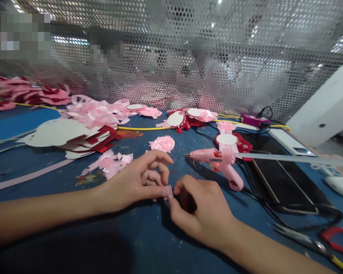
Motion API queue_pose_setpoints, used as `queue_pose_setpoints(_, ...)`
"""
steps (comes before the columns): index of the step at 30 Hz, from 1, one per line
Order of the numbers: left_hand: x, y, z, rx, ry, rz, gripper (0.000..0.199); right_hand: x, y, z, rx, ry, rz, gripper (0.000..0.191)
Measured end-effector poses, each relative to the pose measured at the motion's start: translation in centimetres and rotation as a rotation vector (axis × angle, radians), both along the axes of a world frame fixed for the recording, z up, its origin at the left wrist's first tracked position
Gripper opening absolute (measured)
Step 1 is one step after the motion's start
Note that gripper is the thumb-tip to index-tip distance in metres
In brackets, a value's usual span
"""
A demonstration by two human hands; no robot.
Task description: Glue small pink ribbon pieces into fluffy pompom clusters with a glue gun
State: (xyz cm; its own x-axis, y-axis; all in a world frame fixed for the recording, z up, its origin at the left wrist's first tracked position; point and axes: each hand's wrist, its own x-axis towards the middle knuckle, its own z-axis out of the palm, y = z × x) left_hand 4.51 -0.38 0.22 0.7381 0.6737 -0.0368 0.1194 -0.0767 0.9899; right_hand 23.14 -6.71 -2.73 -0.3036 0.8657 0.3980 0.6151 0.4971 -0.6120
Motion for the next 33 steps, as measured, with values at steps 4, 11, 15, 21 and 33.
queue_pose_setpoints(4, -0.1, -0.3, -0.3, 0.111, -0.046, 0.008, 0.041, 0.0, 0.0, 0.1, -0.018, 0.001, 0.053, 0.003)
queue_pose_setpoints(11, 0.1, -1.1, -0.7, 0.033, -0.108, 0.035, 0.037, 0.2, 0.0, 0.4, 0.13, -0.033, 0.072, 0.008)
queue_pose_setpoints(15, 0.5, -1.3, -1.1, -0.178, -0.181, 0.075, 0.041, 0.3, -0.1, 0.4, 0.219, -0.033, 0.022, 0.01)
queue_pose_setpoints(21, 0.5, -1.3, -1.1, -0.164, -0.224, 0.085, 0.038, 0.3, -0.1, 0.3, 0.251, -0.035, 0.011, 0.01)
queue_pose_setpoints(33, 0.3, 0.4, -1.3, -0.013, -0.218, 0.248, 0.039, 4.6, -0.6, 2.5, 0.383, -0.836, -0.456, 0.031)
